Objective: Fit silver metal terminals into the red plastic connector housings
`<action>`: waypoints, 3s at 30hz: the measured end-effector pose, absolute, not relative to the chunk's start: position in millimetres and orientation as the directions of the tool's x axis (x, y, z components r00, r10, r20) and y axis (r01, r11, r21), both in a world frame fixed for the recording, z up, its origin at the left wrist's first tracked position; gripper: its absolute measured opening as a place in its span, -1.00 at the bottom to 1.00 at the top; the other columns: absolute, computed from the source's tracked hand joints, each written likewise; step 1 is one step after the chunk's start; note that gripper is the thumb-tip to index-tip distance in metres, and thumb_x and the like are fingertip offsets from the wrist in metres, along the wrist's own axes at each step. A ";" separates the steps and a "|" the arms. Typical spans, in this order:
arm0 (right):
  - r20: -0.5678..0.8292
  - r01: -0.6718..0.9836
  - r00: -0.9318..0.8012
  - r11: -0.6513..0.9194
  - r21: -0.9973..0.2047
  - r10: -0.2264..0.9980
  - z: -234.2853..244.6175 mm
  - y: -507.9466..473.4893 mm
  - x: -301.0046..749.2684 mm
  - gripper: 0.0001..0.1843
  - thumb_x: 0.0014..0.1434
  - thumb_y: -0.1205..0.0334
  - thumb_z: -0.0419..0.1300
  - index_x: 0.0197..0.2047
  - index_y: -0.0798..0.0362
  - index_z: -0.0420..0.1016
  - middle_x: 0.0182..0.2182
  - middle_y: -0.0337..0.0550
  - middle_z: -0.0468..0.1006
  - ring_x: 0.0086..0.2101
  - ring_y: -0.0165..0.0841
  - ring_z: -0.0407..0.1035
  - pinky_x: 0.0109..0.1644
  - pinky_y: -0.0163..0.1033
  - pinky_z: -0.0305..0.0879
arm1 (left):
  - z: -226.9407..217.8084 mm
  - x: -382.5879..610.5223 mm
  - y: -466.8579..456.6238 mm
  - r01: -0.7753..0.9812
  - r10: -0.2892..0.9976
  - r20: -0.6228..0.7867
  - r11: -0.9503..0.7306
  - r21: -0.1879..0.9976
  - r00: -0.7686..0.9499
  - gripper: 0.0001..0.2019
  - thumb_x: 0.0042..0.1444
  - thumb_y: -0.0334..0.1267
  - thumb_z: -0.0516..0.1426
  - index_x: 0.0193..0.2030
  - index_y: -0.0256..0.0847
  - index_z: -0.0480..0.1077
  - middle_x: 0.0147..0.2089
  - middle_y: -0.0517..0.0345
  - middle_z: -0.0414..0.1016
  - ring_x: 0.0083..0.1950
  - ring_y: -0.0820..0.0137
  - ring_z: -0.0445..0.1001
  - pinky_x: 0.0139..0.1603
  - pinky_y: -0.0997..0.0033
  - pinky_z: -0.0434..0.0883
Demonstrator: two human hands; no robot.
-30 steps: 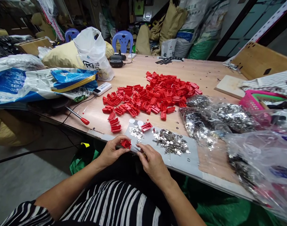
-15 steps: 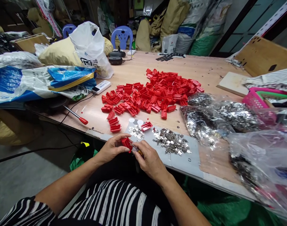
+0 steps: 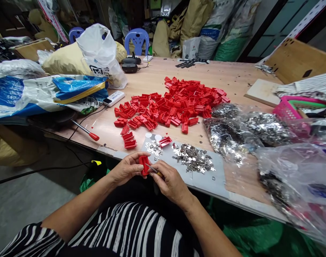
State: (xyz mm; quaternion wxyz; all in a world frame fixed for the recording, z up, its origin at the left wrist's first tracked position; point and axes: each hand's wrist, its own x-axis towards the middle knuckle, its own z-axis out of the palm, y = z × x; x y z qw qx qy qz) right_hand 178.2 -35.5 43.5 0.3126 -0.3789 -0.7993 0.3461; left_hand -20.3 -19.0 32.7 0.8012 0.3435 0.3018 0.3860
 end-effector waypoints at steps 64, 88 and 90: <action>0.085 0.658 -0.439 0.385 -0.647 0.894 23.7 -32.1 176.5 -0.78 0.28 0.38 0.04 -0.10 0.03 0.47 -0.24 -0.12 0.50 -0.24 -0.33 0.43 -0.12 -0.21 0.39 | 9.9 -30.8 -3.6 0.372 0.865 0.234 -0.415 0.830 0.443 -0.63 0.00 -0.33 0.26 0.00 -0.18 0.44 -0.06 0.03 0.58 -0.02 0.29 0.54 0.06 0.32 0.42; 0.016 0.494 -0.393 0.226 -0.839 0.920 46.8 -41.8 178.9 -0.74 0.37 0.18 -0.13 0.07 -0.04 0.19 -0.35 -0.22 0.47 -0.34 -0.35 0.39 -0.20 -0.22 0.31 | 37.1 -9.8 -25.4 -0.519 0.962 -0.186 0.264 0.813 0.198 -0.82 0.05 -0.26 0.25 -0.27 -0.22 0.34 -0.20 0.15 0.54 -0.11 0.39 0.53 0.04 0.34 0.37; 0.012 0.471 -0.415 0.226 -0.853 0.910 51.7 -41.8 176.2 -0.65 0.37 0.17 -0.13 0.18 -0.04 0.11 -0.46 -0.29 0.42 -0.42 -0.37 0.35 -0.24 -0.24 0.27 | 40.7 -8.8 -26.3 -0.631 0.924 -0.269 0.381 0.676 0.271 -0.81 0.05 -0.24 0.25 -0.30 -0.24 0.32 -0.24 0.12 0.57 -0.13 0.36 0.56 0.07 0.29 0.37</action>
